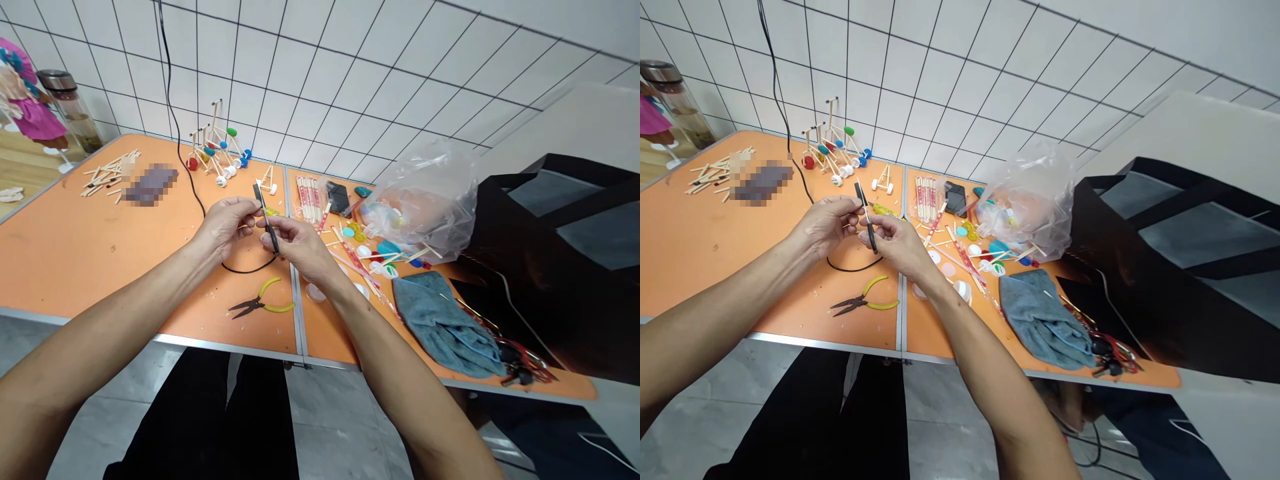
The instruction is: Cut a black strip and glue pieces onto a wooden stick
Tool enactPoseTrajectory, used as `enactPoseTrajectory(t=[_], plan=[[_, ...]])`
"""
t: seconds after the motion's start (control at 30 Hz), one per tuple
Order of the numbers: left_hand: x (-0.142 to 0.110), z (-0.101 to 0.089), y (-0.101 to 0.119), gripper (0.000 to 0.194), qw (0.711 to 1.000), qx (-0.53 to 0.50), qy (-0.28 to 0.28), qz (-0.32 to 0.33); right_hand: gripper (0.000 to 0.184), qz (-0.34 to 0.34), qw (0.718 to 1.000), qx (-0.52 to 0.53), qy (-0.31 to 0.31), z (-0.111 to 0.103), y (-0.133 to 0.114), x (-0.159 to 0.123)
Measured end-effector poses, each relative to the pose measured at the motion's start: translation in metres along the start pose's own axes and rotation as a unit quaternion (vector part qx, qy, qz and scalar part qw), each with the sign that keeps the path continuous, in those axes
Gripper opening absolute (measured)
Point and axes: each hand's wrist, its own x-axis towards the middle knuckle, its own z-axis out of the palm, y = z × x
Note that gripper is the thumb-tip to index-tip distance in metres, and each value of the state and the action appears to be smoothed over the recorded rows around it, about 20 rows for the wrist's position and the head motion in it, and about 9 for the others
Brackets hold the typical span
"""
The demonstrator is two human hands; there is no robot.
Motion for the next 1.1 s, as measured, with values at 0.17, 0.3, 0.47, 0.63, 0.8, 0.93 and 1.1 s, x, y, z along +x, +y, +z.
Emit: enactPoseTrajectory(t=[0.17, 0.3, 0.47, 0.63, 0.8, 0.93, 1.1], plan=[[-0.0002, -0.0004, 0.0004, 0.015, 1.0, 0.0, 0.0, 0.0, 0.059, -0.003, 1.0, -0.006, -0.001, 0.0008, -0.0013, -0.0009], [-0.0002, -0.0009, 0.0003, 0.015, 1.0, -0.003, -0.003, -0.001, 0.058, -0.002, 1.0, 0.002, 0.003, 0.0015, -0.0018, -0.001], [0.0005, -0.0014, -0.0006, 0.018, 1.0, 0.001, -0.005, 0.001, 0.055, -0.011, 1.0, 0.002, -0.005, 0.0013, -0.0029, -0.0012], [0.0005, -0.001, -0.001, 0.017, 1.0, 0.001, -0.004, 0.004, 0.055, -0.011, 1.0, 0.007, -0.008, 0.0016, -0.0039, -0.0017], [-0.0004, -0.0004, -0.0009, 0.017, 1.0, 0.007, -0.009, 0.008, 0.054, -0.009, 1.0, 0.012, -0.007, 0.0014, -0.0027, -0.001], [-0.0017, 0.0004, -0.0009, 0.017, 1.0, 0.014, -0.011, 0.009, 0.054, -0.013, 1.0, 0.012, -0.006, 0.001, -0.0012, 0.0003], [-0.0018, 0.0001, -0.0015, 0.016, 1.0, 0.016, -0.016, 0.014, 0.056, -0.02, 1.0, 0.022, -0.008, 0.0012, -0.0012, 0.0005]])
